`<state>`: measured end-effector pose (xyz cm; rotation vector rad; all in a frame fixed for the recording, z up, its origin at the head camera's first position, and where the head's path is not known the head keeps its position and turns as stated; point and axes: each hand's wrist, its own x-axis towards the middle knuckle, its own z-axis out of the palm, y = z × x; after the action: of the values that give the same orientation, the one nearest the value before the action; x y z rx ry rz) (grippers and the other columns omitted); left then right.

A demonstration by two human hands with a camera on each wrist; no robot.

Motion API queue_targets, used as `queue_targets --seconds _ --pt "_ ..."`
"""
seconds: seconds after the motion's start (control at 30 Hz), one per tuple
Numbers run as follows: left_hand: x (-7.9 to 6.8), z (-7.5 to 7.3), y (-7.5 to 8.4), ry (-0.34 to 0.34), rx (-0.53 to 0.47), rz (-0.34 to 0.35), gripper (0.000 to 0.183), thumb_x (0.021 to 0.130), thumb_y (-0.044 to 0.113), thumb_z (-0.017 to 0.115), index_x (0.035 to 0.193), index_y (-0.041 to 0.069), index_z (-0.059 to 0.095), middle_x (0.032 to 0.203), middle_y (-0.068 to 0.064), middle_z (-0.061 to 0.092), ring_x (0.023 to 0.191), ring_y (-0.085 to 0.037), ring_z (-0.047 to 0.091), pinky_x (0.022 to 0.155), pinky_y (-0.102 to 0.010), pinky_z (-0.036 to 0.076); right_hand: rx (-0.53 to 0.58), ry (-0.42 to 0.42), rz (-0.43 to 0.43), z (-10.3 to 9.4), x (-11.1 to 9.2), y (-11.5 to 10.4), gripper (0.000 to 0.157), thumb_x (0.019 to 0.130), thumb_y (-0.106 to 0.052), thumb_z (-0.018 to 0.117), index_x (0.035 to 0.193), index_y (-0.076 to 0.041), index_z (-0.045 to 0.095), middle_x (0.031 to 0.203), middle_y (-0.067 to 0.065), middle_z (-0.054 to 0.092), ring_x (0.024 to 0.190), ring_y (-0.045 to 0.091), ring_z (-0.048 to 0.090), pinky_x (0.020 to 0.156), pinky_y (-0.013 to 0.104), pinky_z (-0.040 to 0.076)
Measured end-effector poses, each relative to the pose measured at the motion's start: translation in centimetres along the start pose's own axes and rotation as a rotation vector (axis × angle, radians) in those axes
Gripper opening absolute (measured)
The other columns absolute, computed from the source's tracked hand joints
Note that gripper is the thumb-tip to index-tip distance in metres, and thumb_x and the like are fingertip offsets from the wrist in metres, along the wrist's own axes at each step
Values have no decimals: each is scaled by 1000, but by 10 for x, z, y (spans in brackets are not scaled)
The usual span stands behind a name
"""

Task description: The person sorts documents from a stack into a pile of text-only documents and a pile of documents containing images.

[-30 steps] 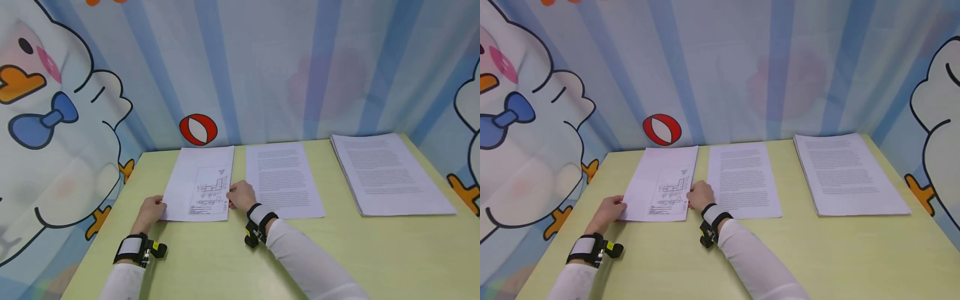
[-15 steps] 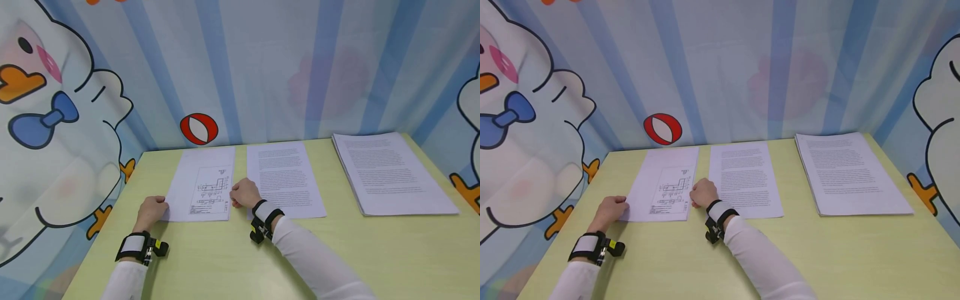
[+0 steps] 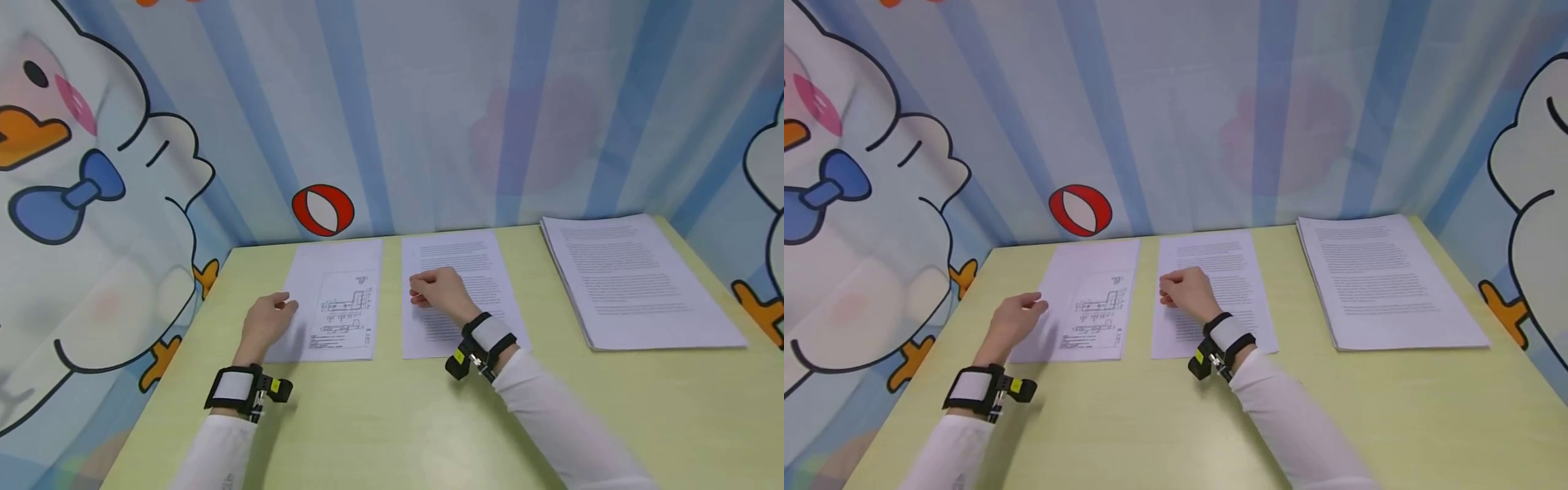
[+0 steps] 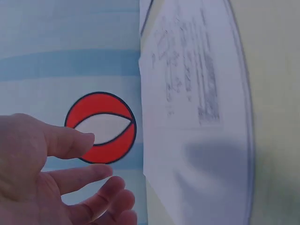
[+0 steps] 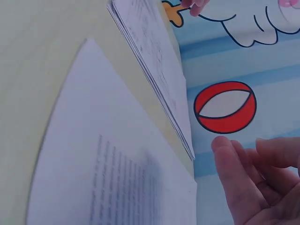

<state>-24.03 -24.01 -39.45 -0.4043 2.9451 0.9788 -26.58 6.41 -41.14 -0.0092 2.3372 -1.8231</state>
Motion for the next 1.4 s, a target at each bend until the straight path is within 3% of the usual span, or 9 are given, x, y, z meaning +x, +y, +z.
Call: queue_targets --seconds 0.23,0.4,0.5,0.7,0.83,0.93,1.03,1.17,1.4 --pt "-5 15 52 -24 -25 136 48 94 28 48 137 5 47 134 -21 49 115 -37 49 94 -51 44 -61 42 -102 -46 -6 -2 35 93 -23 55 121 -5 62 111 18 68 95 27 67 78 36 58" --pt "-12 30 87 -54 12 282 47 94 29 49 135 6 50 131 -19 52 107 -34 55 91 -49 47 -263 45 -225 -84 -17 0 45 93 -28 54 132 -6 53 124 20 61 111 35 58 89 50 50" --pt "-17 40 109 -93 68 364 47 94 29 50 135 6 49 132 -21 51 111 -34 55 94 -49 46 -391 60 -271 -105 -22 2 52 93 -32 54 136 -6 47 133 23 54 121 38 50 94 54 45" --pt "-27 66 144 -118 152 492 53 93 30 51 141 8 41 140 -18 44 127 -33 44 105 -49 39 -512 82 -255 -137 -28 7 64 92 -40 52 143 -4 36 146 25 36 134 43 31 104 60 31" --pt "-33 91 160 -115 164 639 54 94 28 50 142 7 37 145 -16 40 132 -32 39 108 -46 37 -584 121 -246 -156 -34 14 70 92 -42 51 144 -1 31 146 31 32 133 48 27 104 63 27" --pt "-39 113 171 -151 191 741 56 96 30 48 144 7 33 149 -15 35 135 -31 35 110 -45 35 -621 178 -242 -170 -38 21 74 91 -42 53 144 2 28 145 35 29 132 52 24 104 65 24" --pt "-44 131 182 -197 161 769 57 96 31 47 145 8 31 151 -15 32 137 -30 33 111 -44 34 -636 215 -233 -180 -41 28 81 89 -44 55 146 2 21 145 38 24 132 54 21 103 67 21" --pt "-48 148 194 -245 56 739 57 96 30 48 145 8 31 152 -14 30 138 -29 32 111 -44 33 -651 230 -210 -192 -44 38 93 86 -49 57 148 1 10 146 41 15 132 57 15 101 70 19" --pt "-55 175 207 -326 -9 705 58 96 31 46 146 8 28 154 -12 26 140 -27 28 113 -42 31 -703 262 -156 -216 -52 56 101 83 -56 56 149 0 5 145 44 8 129 63 8 97 75 14"
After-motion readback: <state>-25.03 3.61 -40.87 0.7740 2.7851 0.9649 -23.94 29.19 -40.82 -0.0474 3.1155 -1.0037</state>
